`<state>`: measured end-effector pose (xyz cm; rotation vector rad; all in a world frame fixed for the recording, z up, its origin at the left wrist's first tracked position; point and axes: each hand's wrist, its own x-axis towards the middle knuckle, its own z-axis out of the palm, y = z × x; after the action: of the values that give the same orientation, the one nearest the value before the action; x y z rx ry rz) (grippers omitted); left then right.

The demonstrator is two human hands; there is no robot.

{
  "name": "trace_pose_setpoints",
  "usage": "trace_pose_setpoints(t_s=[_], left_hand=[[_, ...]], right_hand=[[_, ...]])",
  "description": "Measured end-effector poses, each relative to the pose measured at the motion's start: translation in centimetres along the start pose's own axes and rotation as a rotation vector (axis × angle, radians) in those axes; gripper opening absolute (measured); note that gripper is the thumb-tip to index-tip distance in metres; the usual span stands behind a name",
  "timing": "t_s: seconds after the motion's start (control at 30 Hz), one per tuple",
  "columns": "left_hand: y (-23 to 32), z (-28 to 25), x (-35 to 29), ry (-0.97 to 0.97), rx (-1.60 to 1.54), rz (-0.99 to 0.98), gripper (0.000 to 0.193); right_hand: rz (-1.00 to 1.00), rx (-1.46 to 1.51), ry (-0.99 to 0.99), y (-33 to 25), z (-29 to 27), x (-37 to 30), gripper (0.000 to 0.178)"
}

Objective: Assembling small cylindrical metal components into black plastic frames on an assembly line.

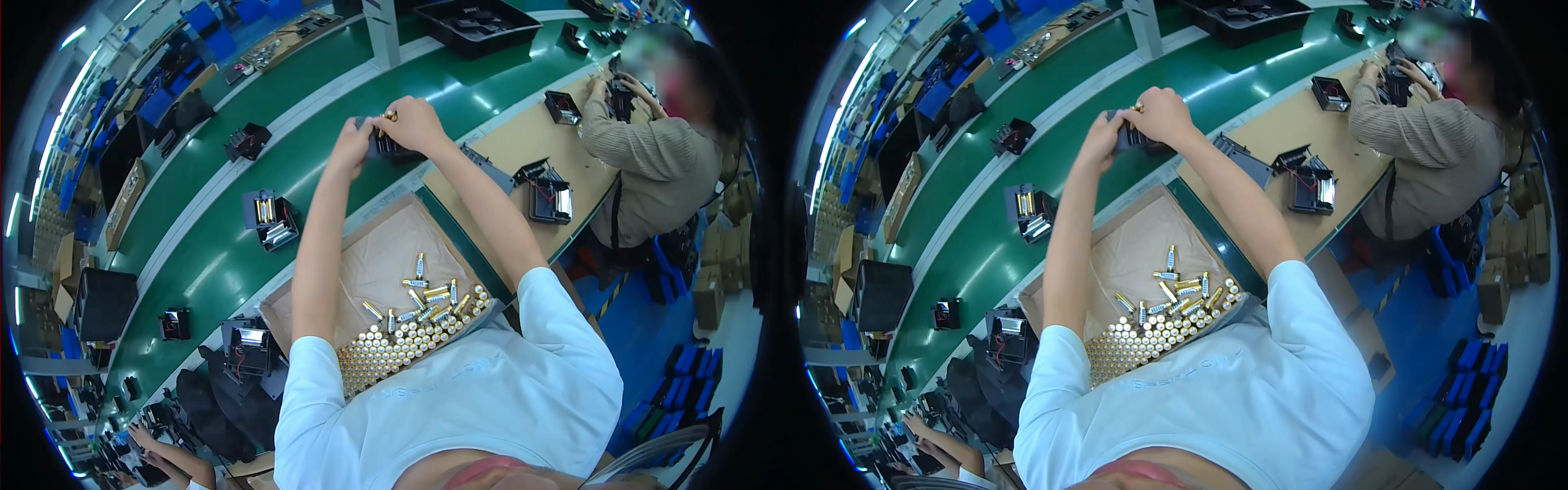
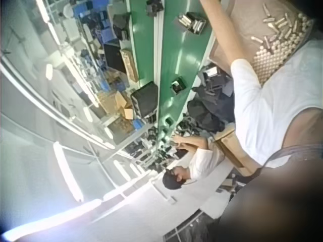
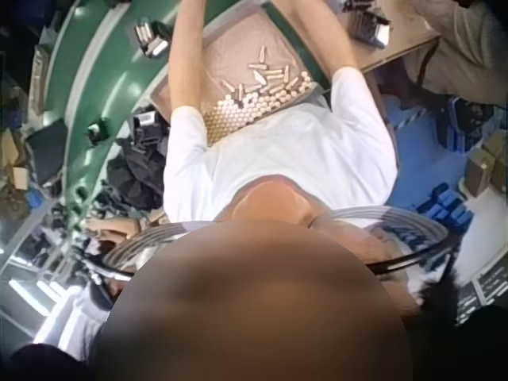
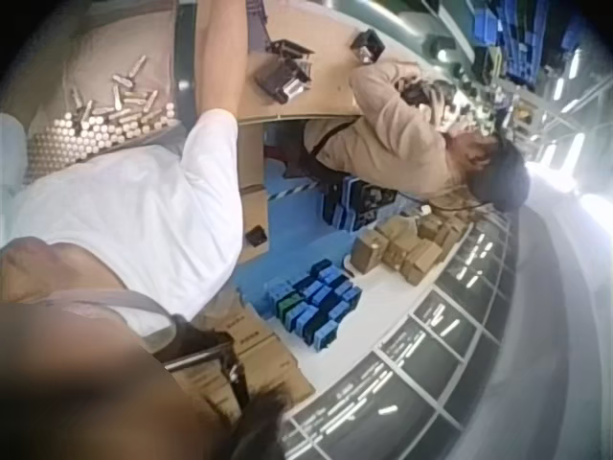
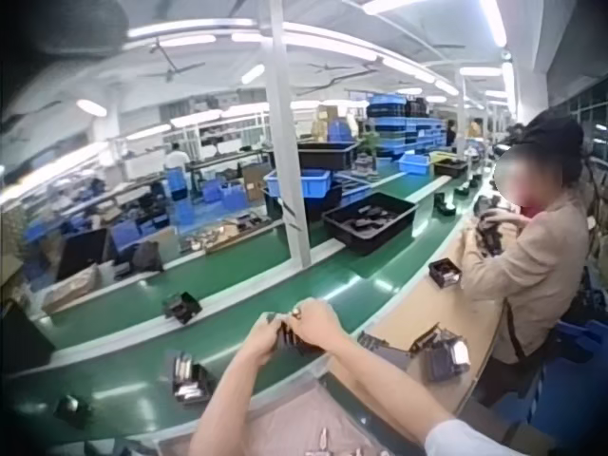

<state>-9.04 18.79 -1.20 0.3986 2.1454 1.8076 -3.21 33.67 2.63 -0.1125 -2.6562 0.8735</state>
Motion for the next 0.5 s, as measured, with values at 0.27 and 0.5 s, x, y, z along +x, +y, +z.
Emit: trace_pose_setpoints(t_s=[0.27, 0.5], left_hand=[[0.7, -0.8, -2.6, 0.086, -0.715, -0.213, 0.035], [-1.9, -1.4, -1.9, 0.305, -0.618, -0.047, 0.046]], right_hand=[[-0.021, 0.122, -0.227, -3.7, -0.4, -0.2, 0.029], [-0.156, 0.276, -0.011, -4.5, 0.6, -4.3, 0.025]])
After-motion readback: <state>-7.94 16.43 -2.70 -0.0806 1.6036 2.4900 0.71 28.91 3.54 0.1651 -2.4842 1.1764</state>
